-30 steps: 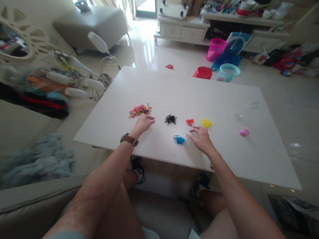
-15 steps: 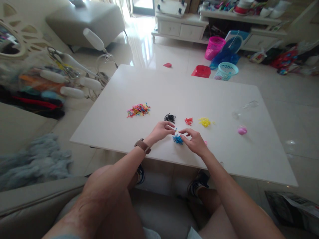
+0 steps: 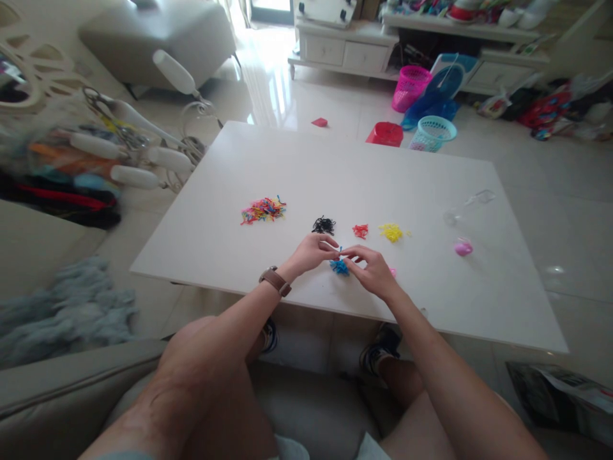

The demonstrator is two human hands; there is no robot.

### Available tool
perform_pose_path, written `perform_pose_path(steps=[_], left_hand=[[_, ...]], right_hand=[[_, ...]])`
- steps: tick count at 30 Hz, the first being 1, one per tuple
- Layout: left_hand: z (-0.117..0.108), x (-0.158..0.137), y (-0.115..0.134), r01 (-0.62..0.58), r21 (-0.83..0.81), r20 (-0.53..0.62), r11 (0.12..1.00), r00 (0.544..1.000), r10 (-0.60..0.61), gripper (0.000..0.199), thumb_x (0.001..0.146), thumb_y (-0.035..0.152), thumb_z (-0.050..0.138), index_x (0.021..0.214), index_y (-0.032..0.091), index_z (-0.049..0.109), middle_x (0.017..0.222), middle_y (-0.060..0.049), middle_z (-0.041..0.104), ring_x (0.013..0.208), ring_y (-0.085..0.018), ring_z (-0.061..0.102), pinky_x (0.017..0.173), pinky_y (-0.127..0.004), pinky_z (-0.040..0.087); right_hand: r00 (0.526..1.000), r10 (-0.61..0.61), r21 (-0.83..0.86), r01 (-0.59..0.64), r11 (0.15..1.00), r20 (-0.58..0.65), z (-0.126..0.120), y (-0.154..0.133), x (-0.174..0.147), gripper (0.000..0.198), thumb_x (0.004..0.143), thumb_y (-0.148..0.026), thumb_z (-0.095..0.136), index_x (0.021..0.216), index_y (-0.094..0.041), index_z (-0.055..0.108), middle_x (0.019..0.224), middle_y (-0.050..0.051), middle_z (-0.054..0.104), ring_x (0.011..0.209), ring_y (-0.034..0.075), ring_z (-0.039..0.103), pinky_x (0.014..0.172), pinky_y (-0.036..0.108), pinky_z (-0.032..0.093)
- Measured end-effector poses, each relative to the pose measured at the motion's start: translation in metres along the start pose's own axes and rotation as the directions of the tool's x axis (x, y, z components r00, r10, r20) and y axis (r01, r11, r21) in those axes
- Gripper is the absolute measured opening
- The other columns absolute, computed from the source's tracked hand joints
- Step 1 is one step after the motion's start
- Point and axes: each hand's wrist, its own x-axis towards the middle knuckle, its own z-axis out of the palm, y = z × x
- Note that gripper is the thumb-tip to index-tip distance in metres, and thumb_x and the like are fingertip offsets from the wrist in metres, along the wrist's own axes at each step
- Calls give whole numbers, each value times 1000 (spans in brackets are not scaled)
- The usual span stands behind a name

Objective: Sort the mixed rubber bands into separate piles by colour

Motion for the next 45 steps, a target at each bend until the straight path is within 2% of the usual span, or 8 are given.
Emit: perform_pose_path(steps=[4,7,11,17,27,31,36,45], left_hand=[[-2,3,-2,-6,39,-20,999,1000,7,19,73,16,78,90,12,70,79,-9,77,77,-19,74,75,-29,56],[-3,4,-5,-11,220,-65,975,998,26,12,75,13,75,86,12,72,77,-8,76,76,-19,73,73,-29,55],[0,3,-11,-43,512,-75,858,993,94,9,76,12,71,84,13,76,77,-8,76,75,-18,71,71,-27,54],[6,2,-16,-110,681,-10,724,987,159,13,79,15,68,86,16,78,83,-8,77,77,-18,70,74,-28,53],[9,-1,-22,-200,727,87,656,976,200,37,78,11,64,113,16,71,106,-8,76,98,-21,69,92,-33,53],[11,-3,-19,-217,694,126,687,975,181,37,77,8,62,112,16,70,106,-8,76,97,-20,70,90,-32,53],[8,-5,-14,-217,699,130,681,975,178,34,76,8,63,108,16,71,104,-9,75,95,-21,69,90,-32,53],[-4,-6,-11,-222,716,117,662,973,201,34,78,9,60,109,16,71,107,-9,73,100,-23,67,94,-34,52]], right_hand=[[997,-4,-26,2,1000,-80,-1,-2,1,19,93,-29,58,98,-24,75,99,4,76,88,20,69,74,33,55],[982,40,-47,-49,998,-187,-2,0,3,19,91,-30,58,95,-23,75,96,5,76,88,20,69,75,34,56],[951,123,-34,-138,990,-283,-4,6,4,20,88,-31,59,94,-21,75,97,6,76,89,21,70,75,34,57],[947,157,-30,-172,985,-280,-4,5,3,21,86,-31,58,94,-20,74,97,6,75,90,21,70,76,35,57],[922,212,-138,-268,954,-326,-11,30,6,35,81,-35,59,109,-18,70,113,13,71,98,27,66,87,46,56],[843,269,-170,-384,908,-465,-28,59,8,49,76,-35,61,120,-14,66,126,18,64,115,33,60,107,55,44],[718,397,0,-483,876,-571,-52,93,9,57,74,-37,65,128,-17,62,137,17,60,127,33,55,114,55,38],[695,452,136,-461,877,-560,-64,119,6,52,71,-32,69,122,-23,63,149,12,52,140,32,46,118,55,33]])
